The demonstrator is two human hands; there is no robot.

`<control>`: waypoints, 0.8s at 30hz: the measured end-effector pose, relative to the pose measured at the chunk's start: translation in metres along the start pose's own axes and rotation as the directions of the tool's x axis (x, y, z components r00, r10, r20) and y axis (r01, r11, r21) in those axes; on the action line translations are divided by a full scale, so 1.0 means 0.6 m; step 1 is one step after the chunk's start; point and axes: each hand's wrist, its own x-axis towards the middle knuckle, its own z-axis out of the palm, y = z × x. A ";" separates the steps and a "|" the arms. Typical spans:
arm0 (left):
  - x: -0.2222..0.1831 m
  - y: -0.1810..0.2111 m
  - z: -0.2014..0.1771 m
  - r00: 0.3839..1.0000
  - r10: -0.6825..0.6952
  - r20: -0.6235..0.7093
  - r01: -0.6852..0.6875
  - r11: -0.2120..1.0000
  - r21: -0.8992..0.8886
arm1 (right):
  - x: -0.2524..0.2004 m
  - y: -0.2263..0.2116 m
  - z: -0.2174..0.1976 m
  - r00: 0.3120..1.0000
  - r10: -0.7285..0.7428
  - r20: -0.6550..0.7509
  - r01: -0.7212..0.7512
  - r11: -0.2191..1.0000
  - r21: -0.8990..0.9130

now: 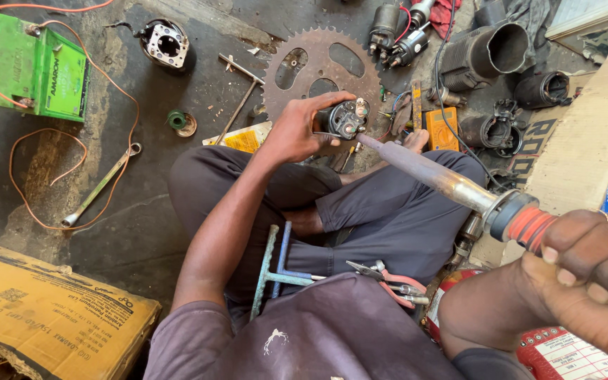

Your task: The person sits on the floor and uses a soldering iron to heat a small cylindrical electrical component. They then use a screwdriver and pliers to adjust and remove small metal terminals from the component's top surface.

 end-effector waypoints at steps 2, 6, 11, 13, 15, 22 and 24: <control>0.000 0.000 0.000 1.000 -0.001 0.003 0.001 1.000 -0.010 | 0.002 0.010 -0.017 0.994 -0.058 0.098 0.053 0.997 0.048; 0.000 0.001 0.000 1.000 -0.021 0.007 0.021 1.000 -0.023 | 0.025 0.004 -0.050 0.954 -0.003 0.301 -0.001 1.000 0.013; -0.001 0.000 0.000 1.000 -0.016 0.011 0.017 0.998 -0.057 | 0.111 -0.095 -0.141 0.220 0.403 0.888 0.549 0.701 -0.455; -0.001 0.000 0.000 1.000 -0.022 0.011 0.023 0.998 -0.062 | 0.112 -0.097 -0.153 0.134 0.503 0.854 0.574 0.663 -0.480; 0.000 0.001 0.001 1.000 -0.016 0.001 0.016 0.997 -0.076 | 0.095 -0.078 -0.138 0.177 0.586 0.790 0.526 0.622 -0.580; -0.002 -0.001 0.002 1.000 0.009 -0.014 -0.010 0.998 -0.060 | 0.030 -0.024 0.013 0.949 -0.004 0.314 0.031 0.996 -0.078; -0.002 -0.001 0.002 0.999 0.026 -0.021 -0.027 0.998 -0.052 | 0.013 -0.029 0.045 0.996 0.085 0.017 -0.086 0.996 0.023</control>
